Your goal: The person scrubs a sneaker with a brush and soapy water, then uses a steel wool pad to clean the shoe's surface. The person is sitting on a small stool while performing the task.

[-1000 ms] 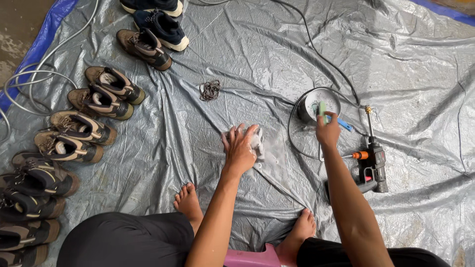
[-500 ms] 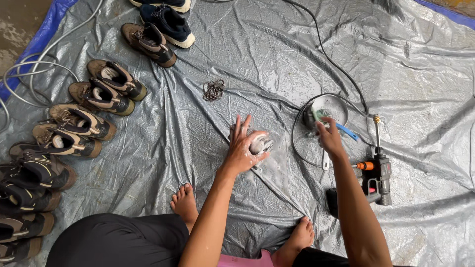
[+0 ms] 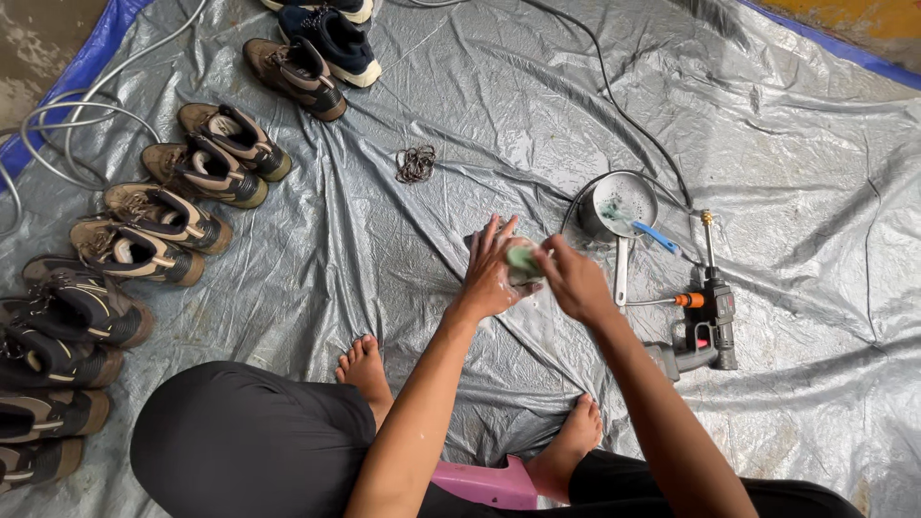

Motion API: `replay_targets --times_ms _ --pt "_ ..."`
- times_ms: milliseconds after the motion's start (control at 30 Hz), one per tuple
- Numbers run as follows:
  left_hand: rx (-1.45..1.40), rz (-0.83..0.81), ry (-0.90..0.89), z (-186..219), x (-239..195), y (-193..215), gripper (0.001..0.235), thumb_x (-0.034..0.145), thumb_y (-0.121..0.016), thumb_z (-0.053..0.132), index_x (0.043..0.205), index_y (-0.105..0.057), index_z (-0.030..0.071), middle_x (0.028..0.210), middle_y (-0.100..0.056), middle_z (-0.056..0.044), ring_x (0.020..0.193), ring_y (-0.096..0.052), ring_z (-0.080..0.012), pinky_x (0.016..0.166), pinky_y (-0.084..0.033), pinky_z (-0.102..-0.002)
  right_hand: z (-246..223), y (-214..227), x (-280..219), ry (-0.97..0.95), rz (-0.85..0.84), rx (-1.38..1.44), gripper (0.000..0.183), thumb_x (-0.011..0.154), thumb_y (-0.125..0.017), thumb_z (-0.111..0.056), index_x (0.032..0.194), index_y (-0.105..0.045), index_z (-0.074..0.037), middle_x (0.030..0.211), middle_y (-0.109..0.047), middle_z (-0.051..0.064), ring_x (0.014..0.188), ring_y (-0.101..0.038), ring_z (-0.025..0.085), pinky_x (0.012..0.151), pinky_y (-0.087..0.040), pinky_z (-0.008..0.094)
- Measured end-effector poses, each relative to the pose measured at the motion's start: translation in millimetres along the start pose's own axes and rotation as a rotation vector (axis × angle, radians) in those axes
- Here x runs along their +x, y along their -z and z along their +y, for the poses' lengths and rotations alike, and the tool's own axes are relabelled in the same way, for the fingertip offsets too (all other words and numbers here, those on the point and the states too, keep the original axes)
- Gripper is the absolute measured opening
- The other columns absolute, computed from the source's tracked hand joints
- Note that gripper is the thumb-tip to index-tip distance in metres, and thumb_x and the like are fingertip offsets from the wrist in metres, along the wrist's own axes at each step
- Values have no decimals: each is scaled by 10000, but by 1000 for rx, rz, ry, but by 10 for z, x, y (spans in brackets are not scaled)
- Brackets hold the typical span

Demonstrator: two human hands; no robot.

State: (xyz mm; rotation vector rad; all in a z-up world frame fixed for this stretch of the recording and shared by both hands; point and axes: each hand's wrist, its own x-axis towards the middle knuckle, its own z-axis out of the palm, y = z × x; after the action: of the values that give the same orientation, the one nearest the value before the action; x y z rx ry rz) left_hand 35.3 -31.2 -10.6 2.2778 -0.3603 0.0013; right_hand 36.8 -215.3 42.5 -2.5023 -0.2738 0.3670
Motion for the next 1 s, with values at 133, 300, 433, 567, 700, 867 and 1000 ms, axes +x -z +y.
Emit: replay_targets --times_ms 133,300,433,567,700,867,1000 --pt "85 116 -114 -255 -112 -181 905 622 -900 257 1437 -508 228 1697 -378 -60 1626 -213 -362 1264 -253 -659 -191 -214 -102 154 163 -87 264 1068 -579 -493 1063 -557 -230 911 -715 130 853 -731 421 755 -570 533" --pt "-9 173 -100 -101 -197 -15 765 689 -901 412 1359 -613 185 1628 -483 -91 1601 -278 -381 1249 -251 -654 220 -486 -151 -193 283 181 376 1129 -482 -471 1003 -601 -137 817 -748 215 873 -711 532 794 -520 625" --pt "-40 170 -70 -186 -260 -123 728 725 -921 426 1347 -630 182 1624 -502 -96 1601 -270 -410 1257 -250 -675 -80 -452 -212 14 319 1 362 1085 -566 -494 906 -591 -181 763 -688 186 793 -695 482 689 -536 574" --pt "-46 233 -108 -167 -242 10 802 697 -909 493 1375 -608 189 1642 -469 -104 1572 -326 -414 1228 -287 -639 291 -511 -118 -35 410 -18 375 1100 -575 -448 874 -590 -149 692 -670 195 724 -697 484 651 -523 581" --pt "-34 217 -84 -228 -231 -48 833 683 -915 412 1422 -589 210 1676 -436 -69 1591 -302 -397 1227 -288 -661 62 -525 -56 -41 416 84 365 1104 -556 -416 864 -559 -142 664 -643 212 732 -680 515 622 -488 578" --pt "-71 183 -58 -182 -297 45 820 716 -900 440 1434 -591 192 1684 -431 -94 1607 -271 -410 1244 -269 -676 604 -843 71 -28 366 135 409 1093 -582 -457 845 -555 -132 665 -611 188 726 -666 496 617 -477 557" --pt "-43 104 -28 -153 -293 54 782 758 -875 375 1444 -547 193 1718 -371 -130 1629 -210 -435 1269 -205 -711 585 -911 195 -63 334 385 404 1120 -526 -372 835 -537 -87 671 -590 219 682 -628 422 657 -475 449"
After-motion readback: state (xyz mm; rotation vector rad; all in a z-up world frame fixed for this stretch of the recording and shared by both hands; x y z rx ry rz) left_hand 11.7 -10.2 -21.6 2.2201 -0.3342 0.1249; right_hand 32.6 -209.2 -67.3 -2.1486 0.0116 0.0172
